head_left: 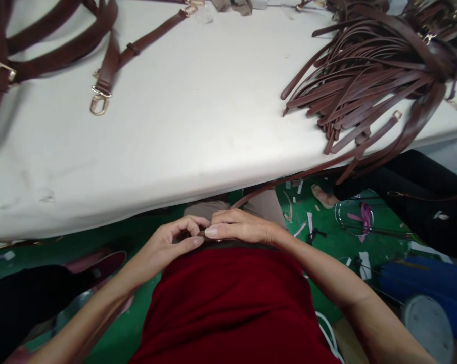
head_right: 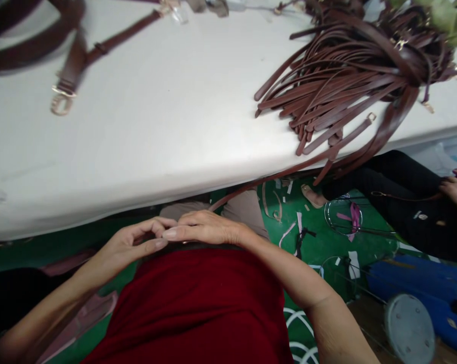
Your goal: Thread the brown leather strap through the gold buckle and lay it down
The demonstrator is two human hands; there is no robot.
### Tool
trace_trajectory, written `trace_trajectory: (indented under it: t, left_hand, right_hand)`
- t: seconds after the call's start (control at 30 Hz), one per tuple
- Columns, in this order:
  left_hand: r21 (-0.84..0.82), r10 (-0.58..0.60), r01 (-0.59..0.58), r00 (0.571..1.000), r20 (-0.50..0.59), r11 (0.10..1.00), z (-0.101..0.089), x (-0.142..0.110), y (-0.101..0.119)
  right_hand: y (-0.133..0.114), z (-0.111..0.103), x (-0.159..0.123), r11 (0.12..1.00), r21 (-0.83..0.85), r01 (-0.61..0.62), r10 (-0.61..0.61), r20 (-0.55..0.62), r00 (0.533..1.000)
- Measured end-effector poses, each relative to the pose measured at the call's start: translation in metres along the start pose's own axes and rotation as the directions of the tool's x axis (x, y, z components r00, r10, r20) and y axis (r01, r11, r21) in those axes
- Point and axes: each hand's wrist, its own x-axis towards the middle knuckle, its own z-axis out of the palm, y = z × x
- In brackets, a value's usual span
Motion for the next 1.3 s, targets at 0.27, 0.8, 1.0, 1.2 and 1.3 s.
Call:
trace_trajectory:
  t: [0.27,0.8,1.0,1.2,1.3]
  left_hand:
    - [0.511,0.419,-0.247,0.872,-0.254,0.823,0.014,-0.005,0.001]
    - [0.475,0.300,-0.039,0.819,-0.489,0.879,-0.009,-0.006,-0.028]
    - [0.143,0.030,0.034,0.904,-0.426,0.989,-0.005,-0.021,-0.026]
    - [-0.711,-0.179,0.167,0.982,0.058,0.683,0.046,-0.021,-0.006]
    - [-0.917,-0.235,0.042,0.970,-0.057,0.397,0.061,-0.018,0.003]
  right_hand:
    - [-0.004,0.006,-0.001,0.989,0.093,-0.117,0.116,0.016,0.993]
    - [0.010,0.038,-0.038,0.861,0.505,-0.055,0.261,-0.348,0.901]
    - [0.008,0.030,-0.058,0.860,0.508,-0.047,0.291,-0.412,0.863]
    - [0.007,0.033,-0.060,0.894,0.447,-0.020,0.193,-0.345,0.919]
    - [0.007,0.040,-0.061,0.917,0.395,-0.058,0.169,-0.252,0.953]
